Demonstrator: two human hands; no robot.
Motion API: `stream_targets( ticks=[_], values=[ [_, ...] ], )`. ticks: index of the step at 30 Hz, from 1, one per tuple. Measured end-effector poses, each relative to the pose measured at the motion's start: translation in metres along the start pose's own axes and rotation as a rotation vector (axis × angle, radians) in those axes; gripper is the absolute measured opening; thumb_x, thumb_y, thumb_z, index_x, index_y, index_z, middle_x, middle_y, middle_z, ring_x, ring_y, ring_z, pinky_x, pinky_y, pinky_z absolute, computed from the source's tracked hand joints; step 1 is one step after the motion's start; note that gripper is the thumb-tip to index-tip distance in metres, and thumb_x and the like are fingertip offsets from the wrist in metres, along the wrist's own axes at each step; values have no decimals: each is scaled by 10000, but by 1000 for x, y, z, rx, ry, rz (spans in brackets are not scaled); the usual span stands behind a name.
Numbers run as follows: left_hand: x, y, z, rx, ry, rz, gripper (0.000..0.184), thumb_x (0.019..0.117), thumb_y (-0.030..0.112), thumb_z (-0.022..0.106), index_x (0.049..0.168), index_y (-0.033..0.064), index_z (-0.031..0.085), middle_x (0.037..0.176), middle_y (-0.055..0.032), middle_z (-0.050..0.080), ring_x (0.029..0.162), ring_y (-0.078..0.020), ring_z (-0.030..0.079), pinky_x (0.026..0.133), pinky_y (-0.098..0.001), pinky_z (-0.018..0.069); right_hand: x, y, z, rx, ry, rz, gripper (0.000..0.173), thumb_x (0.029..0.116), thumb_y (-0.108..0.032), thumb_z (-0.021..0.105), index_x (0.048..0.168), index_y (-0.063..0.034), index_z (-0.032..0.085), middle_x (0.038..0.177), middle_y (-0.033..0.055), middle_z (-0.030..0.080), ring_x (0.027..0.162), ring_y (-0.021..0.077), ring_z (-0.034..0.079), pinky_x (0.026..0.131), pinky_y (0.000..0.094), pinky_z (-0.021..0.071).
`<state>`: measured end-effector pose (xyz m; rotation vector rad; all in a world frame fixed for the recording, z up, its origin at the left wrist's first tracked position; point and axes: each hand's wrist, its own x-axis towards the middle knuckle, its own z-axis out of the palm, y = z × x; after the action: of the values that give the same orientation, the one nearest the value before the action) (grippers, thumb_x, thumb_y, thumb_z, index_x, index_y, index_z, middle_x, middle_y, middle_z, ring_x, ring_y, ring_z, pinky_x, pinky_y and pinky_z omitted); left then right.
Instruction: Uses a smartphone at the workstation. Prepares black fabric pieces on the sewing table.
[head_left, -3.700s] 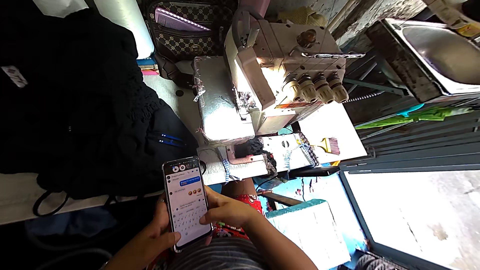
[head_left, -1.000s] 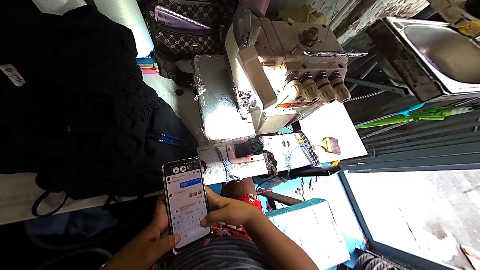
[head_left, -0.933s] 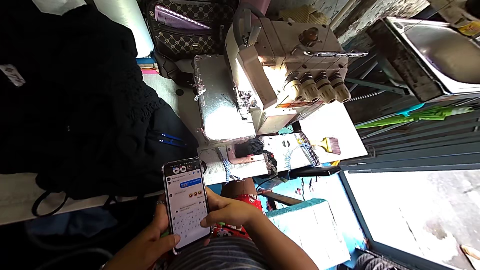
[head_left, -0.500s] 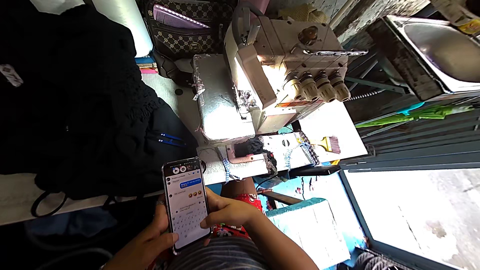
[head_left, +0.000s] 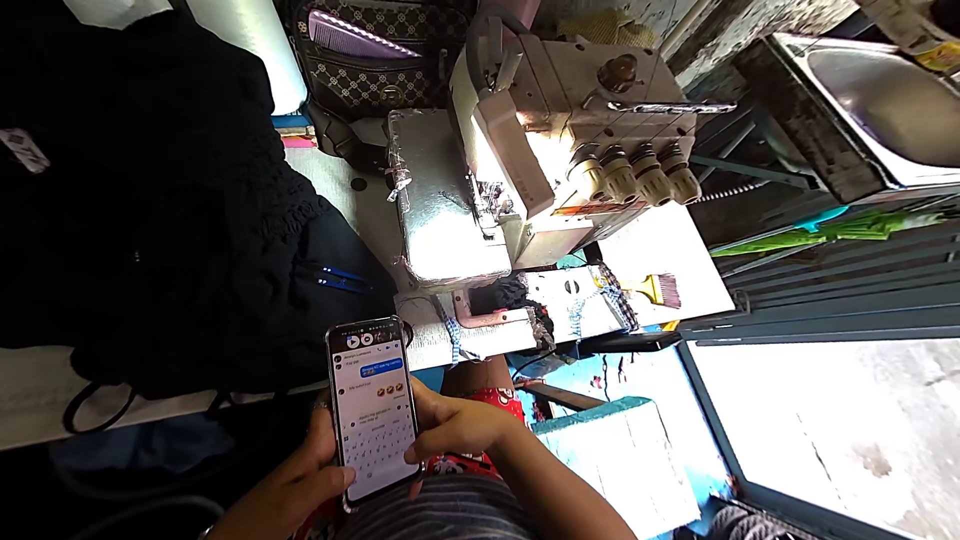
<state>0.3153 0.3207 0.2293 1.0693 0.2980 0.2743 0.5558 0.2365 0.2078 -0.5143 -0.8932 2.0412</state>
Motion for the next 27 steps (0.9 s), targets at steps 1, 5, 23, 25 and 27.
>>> stream_targets(
  ticks=[1,5,23,25,27],
  values=[
    [0,0,0,-3,-1,3,755,984,112,564,1563,253,100,1516,89,500,1343,-94,545,1116,-311,482,0,0,0,7,-5,-1,691,925,58,454,1506,-141,136,1354,35,562,1162,166,660,790,358,626],
    [0,0,0,-15,-7,12,766,986,96,553,1573,260,89,1524,88,494,1347,-99,542,1123,-314,476,0,1,0,15,-5,-3,682,922,64,459,1492,-144,149,1353,33,563,1163,167,660,778,352,627],
    [-2,0,-1,-24,14,-13,738,978,83,563,1552,244,129,1498,71,522,1326,-110,564,1106,-320,492,-1,-1,1,-11,-1,19,687,933,52,429,1518,-146,128,1365,42,551,1181,175,650,789,379,629],
    [-1,1,0,-22,16,-17,751,970,72,559,1548,251,116,1499,87,516,1324,-98,563,1102,-308,495,-1,-2,1,-16,2,20,690,937,51,438,1520,-140,122,1365,44,554,1170,170,656,791,366,627],
    [-1,0,0,-18,13,-8,758,976,80,563,1558,243,106,1498,77,519,1326,-107,563,1103,-317,494,-1,-3,1,-30,7,23,688,937,45,438,1520,-136,122,1359,43,557,1164,165,657,790,365,625]
  ],
)
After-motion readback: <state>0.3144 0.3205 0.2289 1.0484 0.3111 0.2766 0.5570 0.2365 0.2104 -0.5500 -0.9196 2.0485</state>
